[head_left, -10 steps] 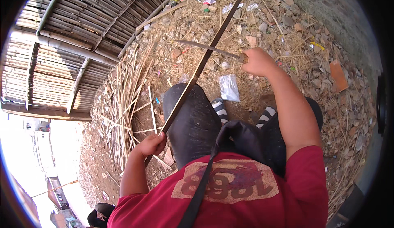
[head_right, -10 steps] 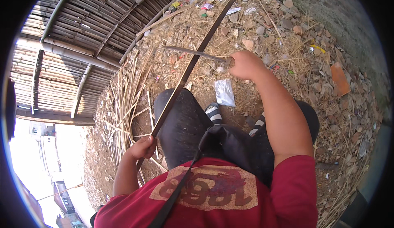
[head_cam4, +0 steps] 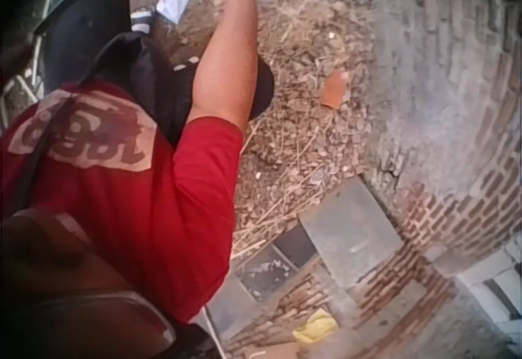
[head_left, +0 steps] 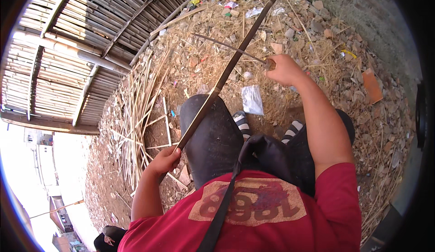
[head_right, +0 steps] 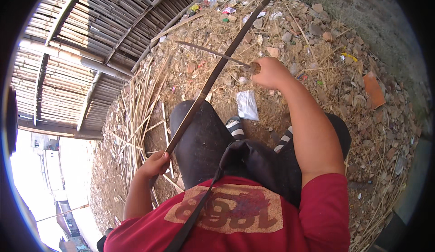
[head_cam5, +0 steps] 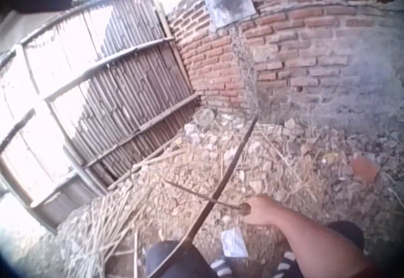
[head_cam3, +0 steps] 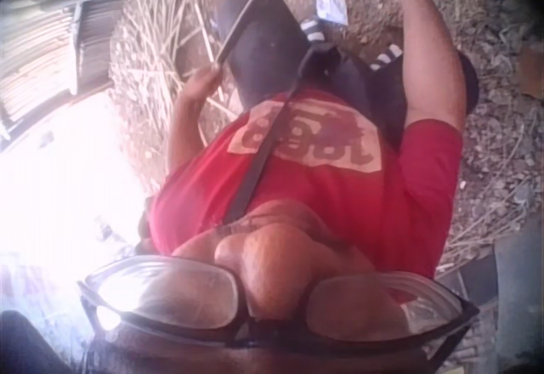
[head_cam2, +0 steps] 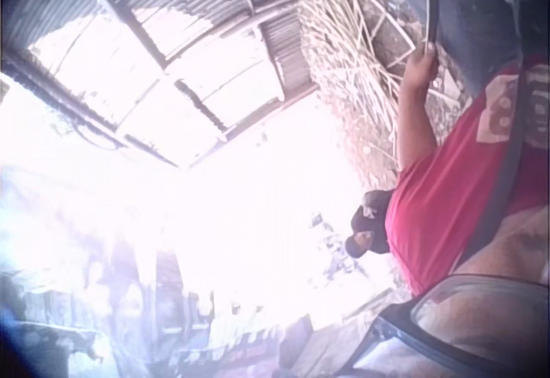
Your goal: The person shaves a long bamboo pole using a machete. They hold the pole against their leg and repeatedly scrape the blade along the surface to smooth it.
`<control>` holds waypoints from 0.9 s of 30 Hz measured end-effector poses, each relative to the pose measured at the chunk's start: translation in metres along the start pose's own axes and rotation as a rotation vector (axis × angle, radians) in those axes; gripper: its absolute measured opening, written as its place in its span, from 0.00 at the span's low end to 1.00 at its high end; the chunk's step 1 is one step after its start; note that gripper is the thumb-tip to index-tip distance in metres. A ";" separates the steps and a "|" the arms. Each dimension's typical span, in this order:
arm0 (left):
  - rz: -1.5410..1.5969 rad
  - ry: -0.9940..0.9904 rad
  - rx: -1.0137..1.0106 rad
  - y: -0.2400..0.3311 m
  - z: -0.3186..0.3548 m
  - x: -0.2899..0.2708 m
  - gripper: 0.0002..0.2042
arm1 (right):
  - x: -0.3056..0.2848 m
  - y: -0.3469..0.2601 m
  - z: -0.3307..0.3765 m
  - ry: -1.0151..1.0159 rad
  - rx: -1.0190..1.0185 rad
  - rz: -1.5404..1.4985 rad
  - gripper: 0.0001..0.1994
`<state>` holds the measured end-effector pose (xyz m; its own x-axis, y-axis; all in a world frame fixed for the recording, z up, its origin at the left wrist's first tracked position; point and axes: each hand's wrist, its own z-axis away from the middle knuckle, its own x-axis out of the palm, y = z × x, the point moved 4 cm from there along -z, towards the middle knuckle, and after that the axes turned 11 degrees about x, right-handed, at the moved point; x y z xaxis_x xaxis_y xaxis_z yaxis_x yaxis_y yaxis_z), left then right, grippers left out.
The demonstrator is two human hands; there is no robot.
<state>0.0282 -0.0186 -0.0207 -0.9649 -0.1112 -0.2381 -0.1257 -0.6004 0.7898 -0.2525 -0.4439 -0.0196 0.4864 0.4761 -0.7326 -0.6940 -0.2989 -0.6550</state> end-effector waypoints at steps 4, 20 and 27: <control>-0.546 0.324 0.262 0.017 0.009 0.001 0.21 | -0.009 0.002 0.001 -0.049 0.063 -0.042 0.24; -0.599 0.334 0.153 0.019 0.024 0.023 0.24 | -0.012 -0.015 0.025 -0.168 -0.110 0.114 0.19; -0.176 0.161 0.064 -0.004 0.019 0.024 0.24 | 0.014 -0.028 0.028 -0.246 -0.212 0.155 0.20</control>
<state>0.0013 -0.0037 -0.0182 -0.8782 -0.1377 -0.4581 -0.3077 -0.5707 0.7613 -0.2408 -0.4055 -0.0064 0.2236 0.5888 -0.7767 -0.6111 -0.5361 -0.5824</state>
